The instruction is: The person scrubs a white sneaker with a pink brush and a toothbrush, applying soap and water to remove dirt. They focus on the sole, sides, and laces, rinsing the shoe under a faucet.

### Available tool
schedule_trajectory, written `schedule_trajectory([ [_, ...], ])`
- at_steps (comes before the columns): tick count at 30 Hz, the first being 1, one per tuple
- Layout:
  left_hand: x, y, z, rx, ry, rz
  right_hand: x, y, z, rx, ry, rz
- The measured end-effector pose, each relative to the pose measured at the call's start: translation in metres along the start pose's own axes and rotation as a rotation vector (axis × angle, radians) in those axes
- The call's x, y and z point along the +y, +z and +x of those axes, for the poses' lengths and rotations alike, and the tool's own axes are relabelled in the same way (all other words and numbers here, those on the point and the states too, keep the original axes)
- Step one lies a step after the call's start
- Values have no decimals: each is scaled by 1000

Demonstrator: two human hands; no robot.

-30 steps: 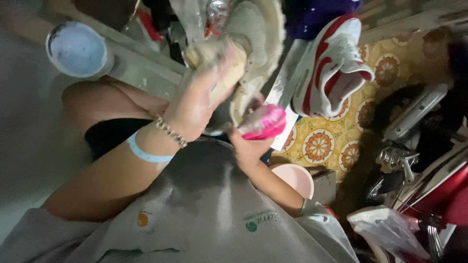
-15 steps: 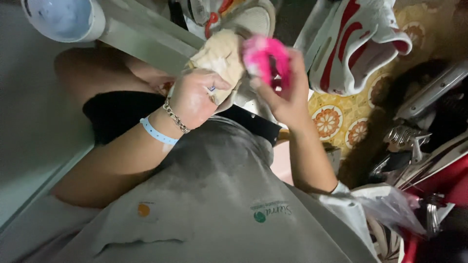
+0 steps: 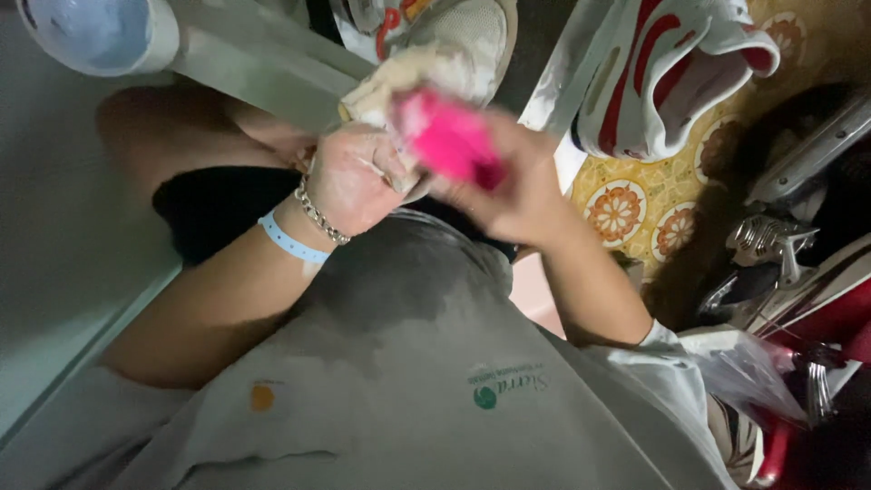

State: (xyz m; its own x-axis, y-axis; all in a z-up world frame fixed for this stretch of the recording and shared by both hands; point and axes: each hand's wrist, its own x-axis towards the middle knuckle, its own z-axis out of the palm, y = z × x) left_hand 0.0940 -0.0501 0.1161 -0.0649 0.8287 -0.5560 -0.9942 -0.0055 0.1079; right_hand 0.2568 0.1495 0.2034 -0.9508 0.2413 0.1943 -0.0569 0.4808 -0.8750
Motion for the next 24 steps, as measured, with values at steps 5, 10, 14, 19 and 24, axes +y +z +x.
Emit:
schedule_trajectory([
  [5,0,-20,11,-180,11,-67,43,-28,0,30,24,-259],
  [10,3,-16,0,-160,-28,-30,12,-10,-1,-34,-72,-26],
  [14,-14,-35,-2,-252,45,-86,-4,12,-4,167,133,26],
  [19,-2,-17,1,-126,11,-75,20,-12,3,95,27,-36],
  [24,14,10,-1,-421,-78,-8,8,-3,-10,-70,-43,-44],
])
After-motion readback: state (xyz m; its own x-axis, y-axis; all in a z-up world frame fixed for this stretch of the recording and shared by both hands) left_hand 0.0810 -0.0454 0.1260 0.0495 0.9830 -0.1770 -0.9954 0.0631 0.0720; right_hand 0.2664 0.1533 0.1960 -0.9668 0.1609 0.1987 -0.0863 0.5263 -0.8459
